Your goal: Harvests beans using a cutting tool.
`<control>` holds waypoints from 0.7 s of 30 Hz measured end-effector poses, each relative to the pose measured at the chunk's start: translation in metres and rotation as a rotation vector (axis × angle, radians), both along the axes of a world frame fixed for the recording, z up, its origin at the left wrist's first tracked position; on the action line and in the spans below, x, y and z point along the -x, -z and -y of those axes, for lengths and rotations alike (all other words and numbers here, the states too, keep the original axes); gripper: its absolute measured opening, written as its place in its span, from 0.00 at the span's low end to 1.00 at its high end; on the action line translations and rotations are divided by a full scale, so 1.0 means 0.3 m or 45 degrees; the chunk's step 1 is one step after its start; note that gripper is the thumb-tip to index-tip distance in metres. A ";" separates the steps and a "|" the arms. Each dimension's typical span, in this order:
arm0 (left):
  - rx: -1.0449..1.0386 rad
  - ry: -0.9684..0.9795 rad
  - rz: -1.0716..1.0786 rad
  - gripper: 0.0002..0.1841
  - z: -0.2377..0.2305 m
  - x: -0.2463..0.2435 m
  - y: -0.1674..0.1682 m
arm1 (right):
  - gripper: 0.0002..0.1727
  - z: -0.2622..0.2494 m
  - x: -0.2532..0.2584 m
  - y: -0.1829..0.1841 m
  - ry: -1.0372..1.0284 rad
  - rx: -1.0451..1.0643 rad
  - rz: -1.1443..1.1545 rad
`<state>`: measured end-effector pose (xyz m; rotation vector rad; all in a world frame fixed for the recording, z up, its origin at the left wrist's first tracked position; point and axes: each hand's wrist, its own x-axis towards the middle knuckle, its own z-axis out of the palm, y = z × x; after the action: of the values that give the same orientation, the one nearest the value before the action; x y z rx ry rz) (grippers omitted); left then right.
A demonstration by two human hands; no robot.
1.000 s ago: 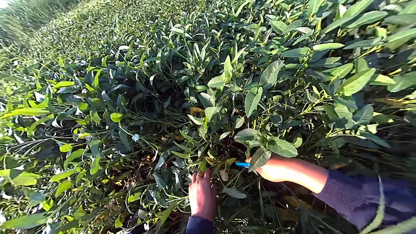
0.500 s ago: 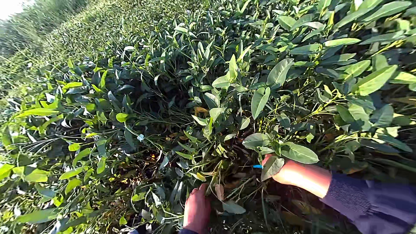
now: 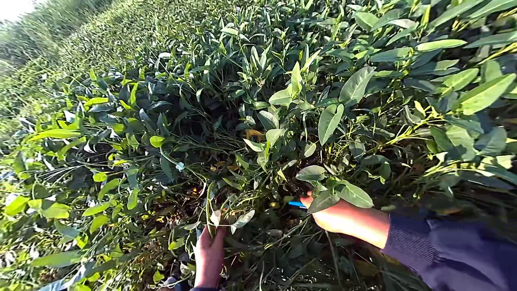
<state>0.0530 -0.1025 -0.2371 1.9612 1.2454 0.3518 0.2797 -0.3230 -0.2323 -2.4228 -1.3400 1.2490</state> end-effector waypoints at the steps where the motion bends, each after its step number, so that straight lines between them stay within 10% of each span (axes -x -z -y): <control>1: 0.017 -0.019 0.055 0.15 0.006 0.004 -0.006 | 0.23 -0.012 0.001 -0.010 -0.017 0.008 0.001; 5: -0.073 0.013 0.165 0.13 0.021 0.047 -0.049 | 0.24 -0.060 0.007 -0.023 -0.030 0.041 -0.053; 11: 0.096 0.459 -0.485 0.19 -0.158 0.179 -0.211 | 0.22 -0.032 0.008 0.021 -0.122 -0.009 -0.115; 21: 0.083 0.712 -0.633 0.15 0.026 0.071 -0.326 | 0.27 -0.147 0.089 -0.056 -0.338 0.033 -0.198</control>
<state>0.0319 -0.1102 -0.1393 2.3099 0.9088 -0.4751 0.2530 -0.2790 -0.2155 -2.1631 -1.6469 1.4885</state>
